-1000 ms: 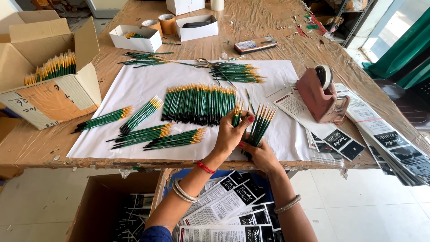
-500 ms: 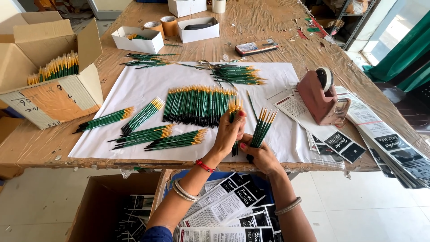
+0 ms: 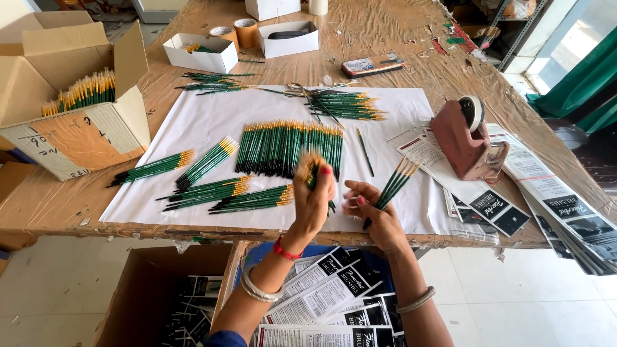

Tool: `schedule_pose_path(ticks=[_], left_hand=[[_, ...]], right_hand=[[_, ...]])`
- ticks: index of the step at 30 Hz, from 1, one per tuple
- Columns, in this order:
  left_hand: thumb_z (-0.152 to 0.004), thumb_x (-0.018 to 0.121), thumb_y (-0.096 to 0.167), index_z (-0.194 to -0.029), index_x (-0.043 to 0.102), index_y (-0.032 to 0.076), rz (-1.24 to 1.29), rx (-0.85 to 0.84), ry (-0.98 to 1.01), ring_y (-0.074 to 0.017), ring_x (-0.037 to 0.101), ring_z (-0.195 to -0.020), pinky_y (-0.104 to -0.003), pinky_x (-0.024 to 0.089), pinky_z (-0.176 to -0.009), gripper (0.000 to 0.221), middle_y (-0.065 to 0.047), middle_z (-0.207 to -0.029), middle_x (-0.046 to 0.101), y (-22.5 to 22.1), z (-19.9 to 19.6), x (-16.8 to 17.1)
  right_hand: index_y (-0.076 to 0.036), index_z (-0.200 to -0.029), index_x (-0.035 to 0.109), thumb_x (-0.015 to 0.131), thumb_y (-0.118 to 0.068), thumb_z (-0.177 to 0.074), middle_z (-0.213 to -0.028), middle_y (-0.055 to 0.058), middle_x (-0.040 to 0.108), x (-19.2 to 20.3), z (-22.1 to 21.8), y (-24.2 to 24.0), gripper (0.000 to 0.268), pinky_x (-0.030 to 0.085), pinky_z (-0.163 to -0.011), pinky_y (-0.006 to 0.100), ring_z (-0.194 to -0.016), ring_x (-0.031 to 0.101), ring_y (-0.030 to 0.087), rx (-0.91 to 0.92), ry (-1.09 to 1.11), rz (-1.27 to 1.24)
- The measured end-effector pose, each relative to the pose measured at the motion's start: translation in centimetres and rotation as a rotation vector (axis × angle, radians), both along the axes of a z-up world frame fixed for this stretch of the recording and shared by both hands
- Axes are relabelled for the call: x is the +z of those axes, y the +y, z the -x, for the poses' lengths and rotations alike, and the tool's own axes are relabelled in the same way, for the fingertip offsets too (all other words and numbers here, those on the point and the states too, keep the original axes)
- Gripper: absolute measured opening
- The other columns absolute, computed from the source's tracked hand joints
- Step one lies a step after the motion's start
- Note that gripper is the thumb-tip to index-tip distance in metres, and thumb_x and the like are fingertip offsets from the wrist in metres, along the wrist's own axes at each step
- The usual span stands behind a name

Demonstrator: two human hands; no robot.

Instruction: The person sorts paintbrushes into small bundles by hand and then places them into plastic sleeves, occasionally adjusting the items in the bins and boxes around the workspace.

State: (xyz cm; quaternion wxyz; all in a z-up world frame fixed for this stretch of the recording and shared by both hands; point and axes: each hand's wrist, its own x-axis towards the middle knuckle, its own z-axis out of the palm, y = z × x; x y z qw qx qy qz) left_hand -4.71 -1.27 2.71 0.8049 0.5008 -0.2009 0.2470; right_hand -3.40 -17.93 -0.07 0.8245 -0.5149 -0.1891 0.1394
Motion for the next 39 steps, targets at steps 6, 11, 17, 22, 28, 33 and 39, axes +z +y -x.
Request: schedule_pose_path(ticks=[6, 11, 17, 22, 28, 33, 39], left_hand=[[-0.104, 0.062, 0.037, -0.088, 0.067, 0.007, -0.647, 0.061, 0.199, -0.0067, 0.039, -0.048, -0.027, 0.030, -0.044, 0.034, 0.006, -0.056, 0.047, 1.0, -0.1, -3.3], [-0.093, 0.068, 0.043, -0.085, 0.068, 0.006, -1.284, 0.409, 0.112, -0.0167, 0.058, -0.045, -0.032, 0.041, -0.042, 0.038, -0.004, -0.055, 0.059, 1.2, -0.7, -4.1], [-0.084, 0.066, 0.074, -0.079, 0.064, 0.002, -1.519, 0.560, 0.111, -0.0229, 0.063, -0.047, -0.038, 0.045, -0.042, 0.072, -0.008, -0.055, 0.060, 1.9, -0.1, -2.9], [-0.072, 0.067, 0.080, -0.092, 0.066, -0.002, -1.431, 0.672, 0.058, -0.0248, 0.063, -0.061, -0.043, 0.048, -0.058, 0.084, -0.014, -0.071, 0.064, 1.6, 0.3, -2.7], [-0.087, 0.073, 0.053, -0.101, 0.068, 0.003, -1.440, 0.757, 0.048, -0.0271, 0.054, -0.094, -0.043, 0.041, -0.085, 0.053, -0.012, -0.094, 0.060, 1.8, 0.8, -2.4], [-0.087, 0.075, 0.047, -0.097, 0.067, 0.002, -1.421, 0.714, 0.160, -0.0284, 0.054, -0.097, -0.045, 0.039, -0.086, 0.047, -0.012, -0.094, 0.062, 2.0, 0.8, -1.9], [-0.087, 0.074, 0.045, -0.096, 0.068, 0.002, -1.404, 0.771, 0.172, -0.0284, 0.054, -0.100, -0.045, 0.039, -0.089, 0.045, -0.013, -0.094, 0.063, 1.9, 0.4, -2.0]], right_hand=[[-0.002, -0.115, 0.064, 0.060, -0.021, -0.103, -0.065, -0.007, 0.043, -0.2, -1.6, -1.6, 0.022, 0.021, -0.043, 0.023, -0.049, 0.030, 0.003, -0.315, 0.002, -0.070], [-0.002, -0.100, 0.069, 0.064, -0.030, -0.103, -0.065, -0.004, 0.044, 3.3, -9.9, -5.3, 0.029, 0.025, -0.043, 0.028, -0.049, 0.034, 0.007, -0.373, -0.153, 0.496], [0.004, -0.090, 0.077, 0.068, -0.056, -0.093, -0.081, 0.022, 0.073, -2.8, -23.8, -6.2, 0.061, 0.054, -0.076, 0.045, -0.080, 0.071, 0.034, -0.426, -0.379, 1.434], [0.003, -0.099, 0.073, 0.060, -0.063, -0.097, -0.100, 0.033, 0.069, -3.9, -24.2, 1.2, 0.067, 0.052, -0.091, 0.052, -0.101, 0.068, 0.045, -0.444, -0.323, 1.525], [-0.006, -0.111, 0.070, 0.056, -0.051, -0.097, -0.107, 0.032, 0.067, -2.5, -22.0, 7.5, 0.049, 0.052, -0.093, 0.054, -0.107, 0.063, 0.050, -0.317, -0.724, 1.601], [0.003, -0.102, 0.069, 0.064, -0.042, -0.090, -0.110, 0.033, 0.069, -5.1, -24.8, 6.9, 0.047, 0.052, -0.097, 0.052, -0.110, 0.066, 0.046, -0.432, -0.553, 1.496], [0.006, -0.096, 0.066, 0.065, -0.038, -0.093, -0.103, 0.032, 0.068, -6.0, -27.9, 3.4, 0.044, 0.052, -0.091, 0.052, -0.104, 0.066, 0.045, -0.424, -0.499, 1.388]])
